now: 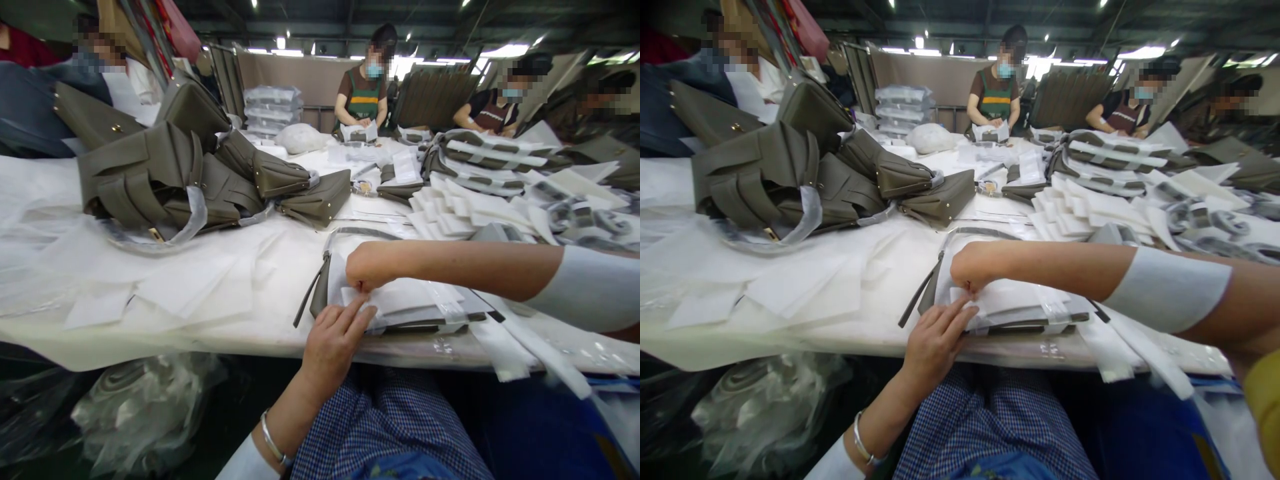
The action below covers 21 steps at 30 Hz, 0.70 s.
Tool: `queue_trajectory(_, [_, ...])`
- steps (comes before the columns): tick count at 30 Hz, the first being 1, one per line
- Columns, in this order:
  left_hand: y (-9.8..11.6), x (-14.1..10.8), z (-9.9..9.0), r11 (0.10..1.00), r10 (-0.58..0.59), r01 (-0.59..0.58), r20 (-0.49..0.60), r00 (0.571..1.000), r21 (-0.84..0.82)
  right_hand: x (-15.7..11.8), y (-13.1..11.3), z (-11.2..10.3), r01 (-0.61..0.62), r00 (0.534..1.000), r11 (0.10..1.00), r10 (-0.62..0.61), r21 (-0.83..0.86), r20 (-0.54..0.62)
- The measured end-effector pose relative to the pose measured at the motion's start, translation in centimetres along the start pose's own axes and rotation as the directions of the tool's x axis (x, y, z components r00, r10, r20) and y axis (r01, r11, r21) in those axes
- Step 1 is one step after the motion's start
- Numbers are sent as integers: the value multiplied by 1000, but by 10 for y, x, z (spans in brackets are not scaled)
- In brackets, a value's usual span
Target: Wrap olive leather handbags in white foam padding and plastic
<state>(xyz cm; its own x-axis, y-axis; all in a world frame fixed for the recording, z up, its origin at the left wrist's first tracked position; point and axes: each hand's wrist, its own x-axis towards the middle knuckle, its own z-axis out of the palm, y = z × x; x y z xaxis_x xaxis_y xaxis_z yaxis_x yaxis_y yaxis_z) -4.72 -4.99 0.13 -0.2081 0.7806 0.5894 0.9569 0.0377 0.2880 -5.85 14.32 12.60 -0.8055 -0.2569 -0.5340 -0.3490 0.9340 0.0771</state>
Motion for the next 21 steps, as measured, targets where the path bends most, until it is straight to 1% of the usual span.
queue_trajectory(3, [0,0,0,999,18,-17,30,999,-37,7,-1,-5,14,999,1000,-13,-15,29])
queue_trajectory(7, [-1,-2,2,998,11,-11,3,1000,-62,13,-1,-12,28,997,999,-26,-31,70])
queue_trajectory(11, [-1,-3,4,997,1,-3,-24,1000,-79,13,3,-15,31,997,999,-30,-14,66])
queue_trajectory(15, [2,-4,3,997,-6,3,-30,1000,-77,10,13,-13,51,999,998,-51,29,5])
queue_trajectory(18, [4,-3,2,998,-15,13,-26,1000,-63,12,23,-10,29,997,998,-26,52,-71])
queue_trajectory(21, [5,-2,1,998,-24,23,-17,1000,-60,15,32,-7,22,994,996,-13,88,-104])
